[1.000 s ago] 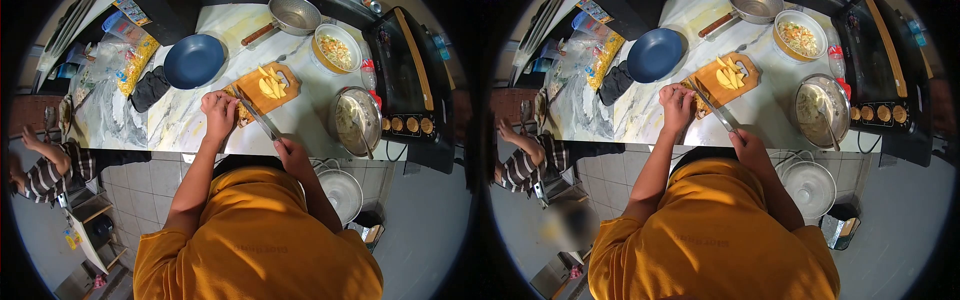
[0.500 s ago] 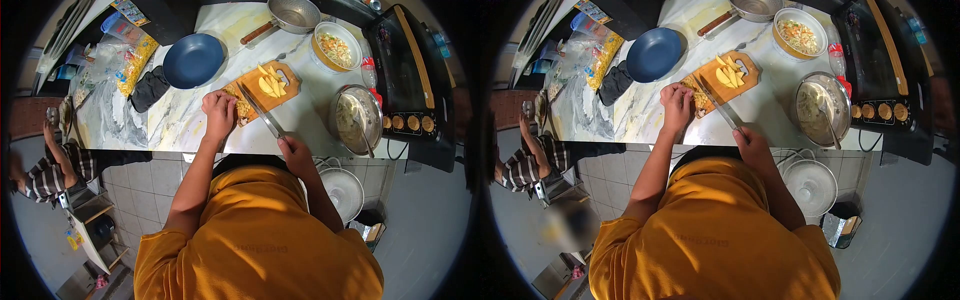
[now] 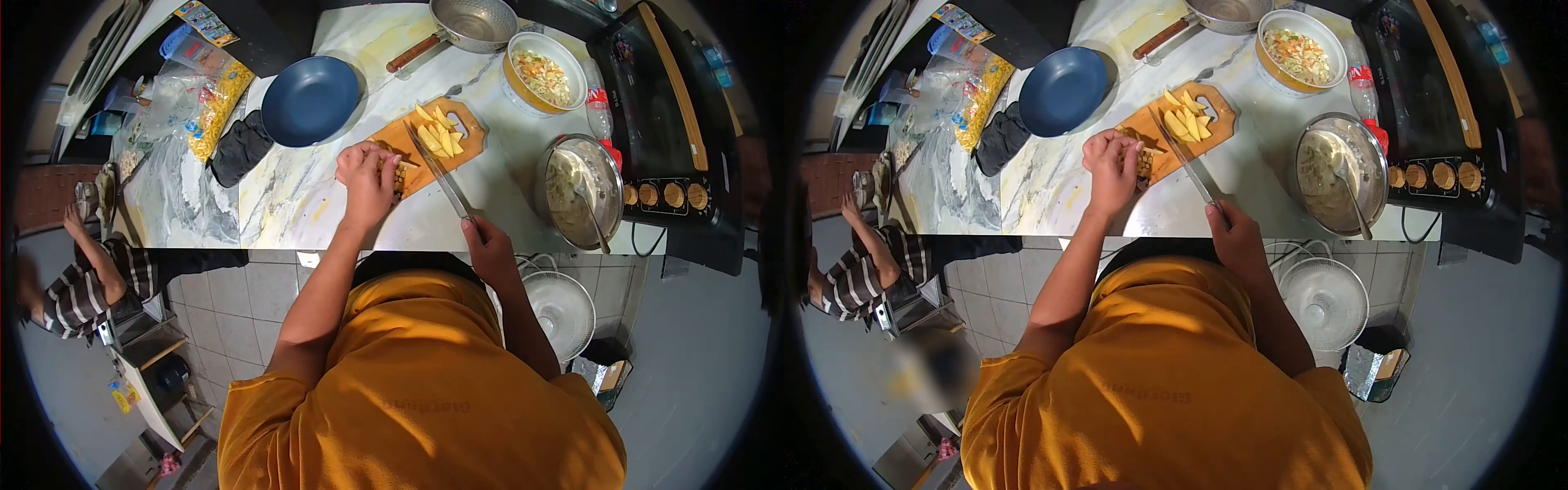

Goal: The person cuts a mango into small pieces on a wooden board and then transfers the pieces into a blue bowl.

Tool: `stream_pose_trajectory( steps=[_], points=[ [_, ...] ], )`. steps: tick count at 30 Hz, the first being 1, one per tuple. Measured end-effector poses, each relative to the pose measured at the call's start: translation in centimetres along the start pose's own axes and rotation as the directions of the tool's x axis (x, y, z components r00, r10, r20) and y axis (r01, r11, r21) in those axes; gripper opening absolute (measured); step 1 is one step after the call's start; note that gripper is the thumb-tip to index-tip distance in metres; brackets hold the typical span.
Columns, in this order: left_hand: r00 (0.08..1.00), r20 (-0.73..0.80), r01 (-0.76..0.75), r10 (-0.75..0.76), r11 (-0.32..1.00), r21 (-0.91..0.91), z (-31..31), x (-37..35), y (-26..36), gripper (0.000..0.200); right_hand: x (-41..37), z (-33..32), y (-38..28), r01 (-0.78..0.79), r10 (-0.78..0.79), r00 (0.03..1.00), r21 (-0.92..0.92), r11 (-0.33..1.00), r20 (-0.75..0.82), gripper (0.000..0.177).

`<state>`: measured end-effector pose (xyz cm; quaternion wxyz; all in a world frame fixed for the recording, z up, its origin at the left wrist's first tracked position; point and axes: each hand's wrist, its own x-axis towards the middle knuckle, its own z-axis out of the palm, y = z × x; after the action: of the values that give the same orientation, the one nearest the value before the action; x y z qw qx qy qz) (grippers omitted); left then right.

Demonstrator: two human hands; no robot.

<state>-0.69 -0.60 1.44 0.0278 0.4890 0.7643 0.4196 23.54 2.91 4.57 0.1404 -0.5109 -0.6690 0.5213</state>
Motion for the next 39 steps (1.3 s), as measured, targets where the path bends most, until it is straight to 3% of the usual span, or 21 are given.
stream_pose_trajectory(
  steps=[4,6,12,21,39],
  points=[
    [0.993,0.103,0.052,-0.062,0.994,0.098,1.2,-1.0,0.3,0.015,-0.2,-0.1,0.5,-0.004,0.004,1.000,0.024,1.000,-0.001,0.034],
    [0.994,0.109,-0.043,0.030,0.992,0.120,0.9,-1.4,0.2,0.017,-0.4,-0.3,0.6,-0.017,0.017,1.000,0.018,1.000,-0.004,0.035],
    [0.980,0.169,-0.119,0.103,0.989,0.088,0.6,-1.5,0.6,0.015,-0.7,-0.3,0.3,-0.032,0.032,0.999,-0.002,0.999,-0.001,0.035],
    [0.994,0.108,-0.040,0.025,0.990,0.138,1.7,-2.1,0.2,0.012,-0.7,-0.6,0.3,-0.020,0.021,1.000,-0.064,0.998,0.013,0.032],
    [0.997,0.059,-0.063,0.056,0.991,0.122,2.1,-2.1,-0.1,0.010,-1.0,0.0,0.0,0.030,-0.040,0.998,-0.197,0.980,-0.048,0.035]
  ],
)
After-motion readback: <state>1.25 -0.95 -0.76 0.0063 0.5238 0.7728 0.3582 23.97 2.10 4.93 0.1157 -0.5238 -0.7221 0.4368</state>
